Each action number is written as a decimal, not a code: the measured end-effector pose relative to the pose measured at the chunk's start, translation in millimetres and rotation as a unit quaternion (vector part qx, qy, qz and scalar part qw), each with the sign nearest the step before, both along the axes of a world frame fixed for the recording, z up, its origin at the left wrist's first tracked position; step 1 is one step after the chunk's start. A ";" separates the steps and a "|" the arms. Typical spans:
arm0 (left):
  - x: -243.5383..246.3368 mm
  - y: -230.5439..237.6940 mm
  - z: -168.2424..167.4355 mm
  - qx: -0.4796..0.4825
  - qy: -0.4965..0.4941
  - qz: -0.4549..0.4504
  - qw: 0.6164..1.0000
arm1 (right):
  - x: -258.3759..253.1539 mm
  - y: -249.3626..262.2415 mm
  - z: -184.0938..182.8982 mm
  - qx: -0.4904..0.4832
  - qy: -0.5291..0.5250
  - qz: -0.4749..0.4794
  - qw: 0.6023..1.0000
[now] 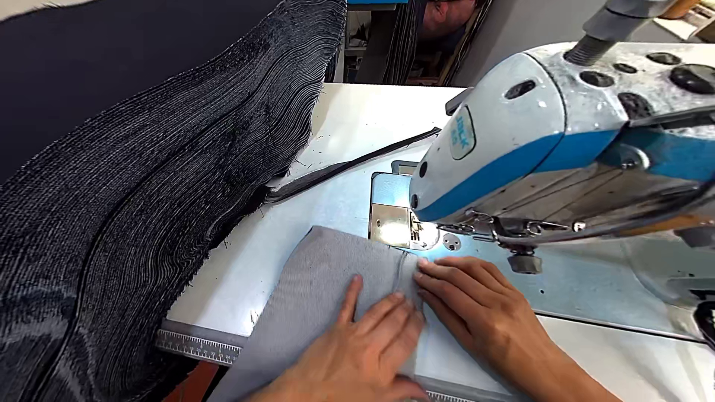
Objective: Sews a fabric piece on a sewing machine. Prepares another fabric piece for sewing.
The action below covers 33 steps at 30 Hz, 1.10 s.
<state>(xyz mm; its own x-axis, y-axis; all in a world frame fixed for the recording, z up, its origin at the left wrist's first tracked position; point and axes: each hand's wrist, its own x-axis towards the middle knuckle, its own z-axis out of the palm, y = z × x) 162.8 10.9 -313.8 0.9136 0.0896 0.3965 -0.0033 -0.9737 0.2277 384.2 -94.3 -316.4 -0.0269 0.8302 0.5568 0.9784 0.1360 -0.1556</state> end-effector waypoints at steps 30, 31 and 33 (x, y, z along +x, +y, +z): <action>29.7 19.8 2.1 0.027 0.006 0.039 0.999 | 22.3 13.0 -2.5 -0.045 0.021 -0.065 0.997; 29.1 20.3 2.6 0.022 0.007 0.038 0.999 | 22.2 13.2 -3.3 -0.043 0.024 -0.063 0.997; 28.8 21.9 3.6 0.017 0.010 0.033 0.999 | 22.4 13.0 -4.1 -0.043 0.025 -0.064 0.997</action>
<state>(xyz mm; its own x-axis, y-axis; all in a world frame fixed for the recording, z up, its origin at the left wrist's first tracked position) 191.6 32.8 -310.3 0.9139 0.1357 0.3827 0.0643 -0.9790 0.1936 406.6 -81.3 -320.5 0.1087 0.8696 0.4816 0.9775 -0.0054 -0.2108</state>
